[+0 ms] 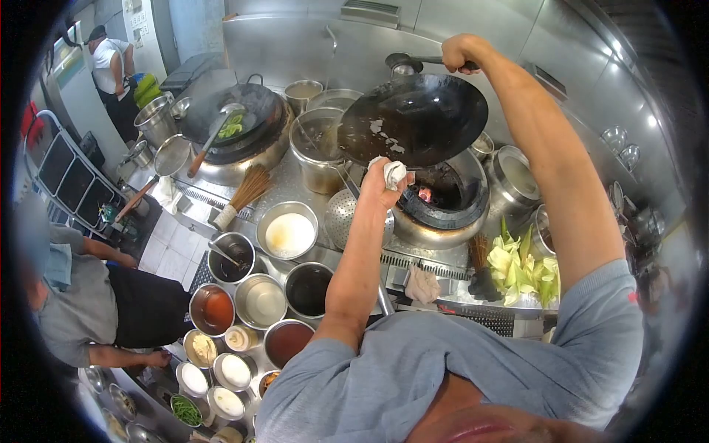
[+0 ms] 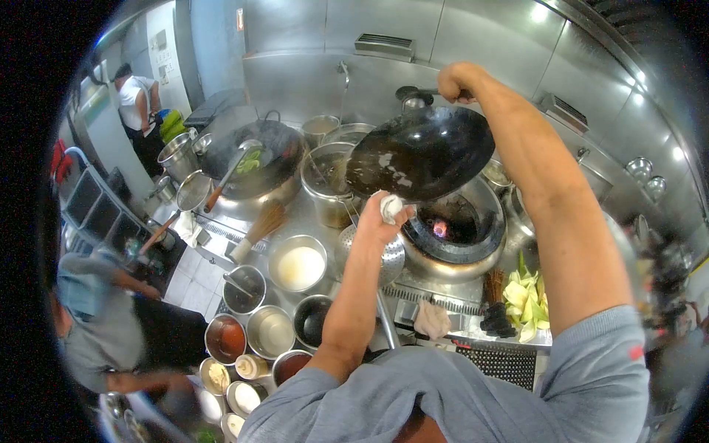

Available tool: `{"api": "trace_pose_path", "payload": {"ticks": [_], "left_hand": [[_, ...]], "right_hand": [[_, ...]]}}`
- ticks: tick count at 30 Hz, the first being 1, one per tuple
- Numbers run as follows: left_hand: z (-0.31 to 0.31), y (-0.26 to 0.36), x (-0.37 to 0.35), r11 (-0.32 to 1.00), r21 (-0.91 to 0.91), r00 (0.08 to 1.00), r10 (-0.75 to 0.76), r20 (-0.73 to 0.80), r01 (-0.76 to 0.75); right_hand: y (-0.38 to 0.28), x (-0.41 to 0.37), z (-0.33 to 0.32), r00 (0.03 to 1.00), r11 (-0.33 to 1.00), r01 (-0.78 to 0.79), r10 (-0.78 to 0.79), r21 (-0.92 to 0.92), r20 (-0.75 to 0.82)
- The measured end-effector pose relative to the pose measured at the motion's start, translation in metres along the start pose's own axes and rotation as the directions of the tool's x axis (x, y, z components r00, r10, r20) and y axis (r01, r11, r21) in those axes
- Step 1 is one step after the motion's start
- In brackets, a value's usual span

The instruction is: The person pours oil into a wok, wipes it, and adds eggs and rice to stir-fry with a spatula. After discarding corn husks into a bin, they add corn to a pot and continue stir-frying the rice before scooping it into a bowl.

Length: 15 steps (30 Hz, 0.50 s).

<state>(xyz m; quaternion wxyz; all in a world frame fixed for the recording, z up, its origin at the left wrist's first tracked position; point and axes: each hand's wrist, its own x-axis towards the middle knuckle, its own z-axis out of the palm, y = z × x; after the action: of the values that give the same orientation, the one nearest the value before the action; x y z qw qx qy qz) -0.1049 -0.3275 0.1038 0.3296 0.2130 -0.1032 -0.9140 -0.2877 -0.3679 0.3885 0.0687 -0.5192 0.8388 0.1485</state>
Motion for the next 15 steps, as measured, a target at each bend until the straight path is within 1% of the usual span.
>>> {"api": "trace_pose_path", "payload": {"ticks": [1, 4, 7, 11, 13, 15], "left_hand": [[-0.0017, 0.0009, 0.0026, 1.0, -0.014, 1.0, -0.019, 0.015, 0.019], [-0.0042, 0.0026, 0.0069, 0.999, -0.046, 0.999, -0.013, 0.053, 0.015], [0.001, 0.0019, 0.0037, 0.999, -0.047, 1.0, -0.006, 0.031, 0.007], [0.0, 0.0012, 0.0075, 0.999, -0.045, 0.999, -0.012, 0.045, 0.014], [0.0049, 0.001, 0.0055, 0.998, -0.057, 1.0, 0.002, 0.011, -0.001], [0.0054, 0.0007, 0.0083, 0.998, -0.061, 1.0, 0.002, 0.024, 0.0]], "right_hand": [[-0.0009, -0.0021, -0.0012, 1.0, 0.998, 0.026, -0.027, -0.055, -0.011], [-0.0044, -0.0013, -0.0049, 1.0, 0.998, 0.029, -0.029, -0.056, -0.008], [-0.0053, -0.0014, -0.0064, 1.0, 0.995, 0.016, -0.017, -0.1, -0.008], [-0.0041, 0.0016, -0.0058, 1.0, 0.998, -0.004, 0.002, -0.068, -0.03], [-0.0054, 0.0005, -0.006, 0.998, 0.996, -0.02, 0.014, -0.089, -0.062], [-0.0073, 0.0002, -0.0065, 0.998, 0.994, -0.018, 0.011, -0.109, -0.063]]}}
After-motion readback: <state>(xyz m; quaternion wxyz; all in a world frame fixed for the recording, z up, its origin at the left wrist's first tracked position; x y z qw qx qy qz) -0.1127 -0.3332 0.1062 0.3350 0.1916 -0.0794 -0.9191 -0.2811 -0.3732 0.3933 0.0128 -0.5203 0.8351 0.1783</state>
